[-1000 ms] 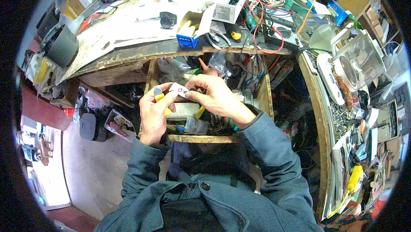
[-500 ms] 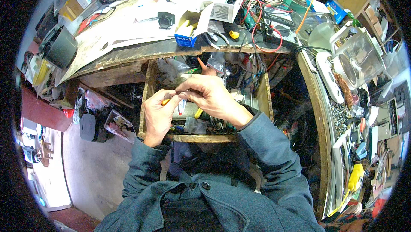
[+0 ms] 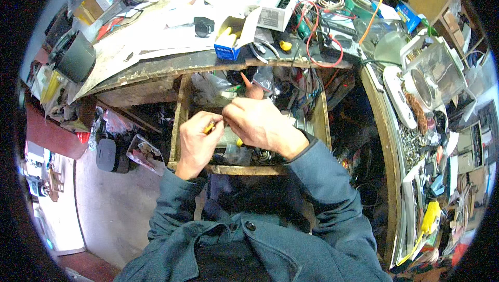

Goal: The person works at a cluttered workbench, using a utility knife to strip the insulation from a small wire. They then open a small box, remove a component, and apply glue to it before setting it down.

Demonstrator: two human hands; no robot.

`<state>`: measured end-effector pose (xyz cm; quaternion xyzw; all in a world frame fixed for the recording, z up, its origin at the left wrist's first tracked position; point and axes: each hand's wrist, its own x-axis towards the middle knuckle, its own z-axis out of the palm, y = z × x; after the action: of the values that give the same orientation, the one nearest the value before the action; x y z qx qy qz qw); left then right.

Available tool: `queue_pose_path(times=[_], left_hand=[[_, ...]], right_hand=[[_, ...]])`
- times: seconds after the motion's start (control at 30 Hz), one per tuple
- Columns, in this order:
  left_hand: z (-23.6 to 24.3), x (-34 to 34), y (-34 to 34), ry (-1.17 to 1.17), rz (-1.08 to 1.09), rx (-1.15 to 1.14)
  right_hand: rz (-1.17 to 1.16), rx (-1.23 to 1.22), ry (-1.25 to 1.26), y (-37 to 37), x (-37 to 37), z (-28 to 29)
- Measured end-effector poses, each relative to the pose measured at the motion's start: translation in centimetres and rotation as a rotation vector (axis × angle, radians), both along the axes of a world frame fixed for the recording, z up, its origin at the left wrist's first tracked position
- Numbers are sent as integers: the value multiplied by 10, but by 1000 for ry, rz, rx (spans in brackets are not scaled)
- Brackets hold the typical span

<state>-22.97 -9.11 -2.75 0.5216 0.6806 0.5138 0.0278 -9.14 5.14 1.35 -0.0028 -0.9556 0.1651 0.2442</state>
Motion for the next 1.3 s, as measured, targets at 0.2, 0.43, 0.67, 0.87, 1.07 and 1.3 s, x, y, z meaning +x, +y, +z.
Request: queue_pose_path(times=[0.2,0.43,0.67,0.87,1.07,1.3], left_hand=[[8,5,-5,300,67,64],[11,8,-12,358,79,115],[8,10,-16,439,78,128],[10,5,-34,478,119,101],[37,-10,-58,402,198,151],[44,-25,-82,626,89,81]], right_hand=[[-1,89,-63,-4,0,-6],[-12,-43,25,-14,-2,5],[-65,-343,71,-15,-6,-1],[-129,-722,-111,-28,-19,-1],[-10,-327,27,-47,-33,22],[167,44,-114,-59,-38,43]])
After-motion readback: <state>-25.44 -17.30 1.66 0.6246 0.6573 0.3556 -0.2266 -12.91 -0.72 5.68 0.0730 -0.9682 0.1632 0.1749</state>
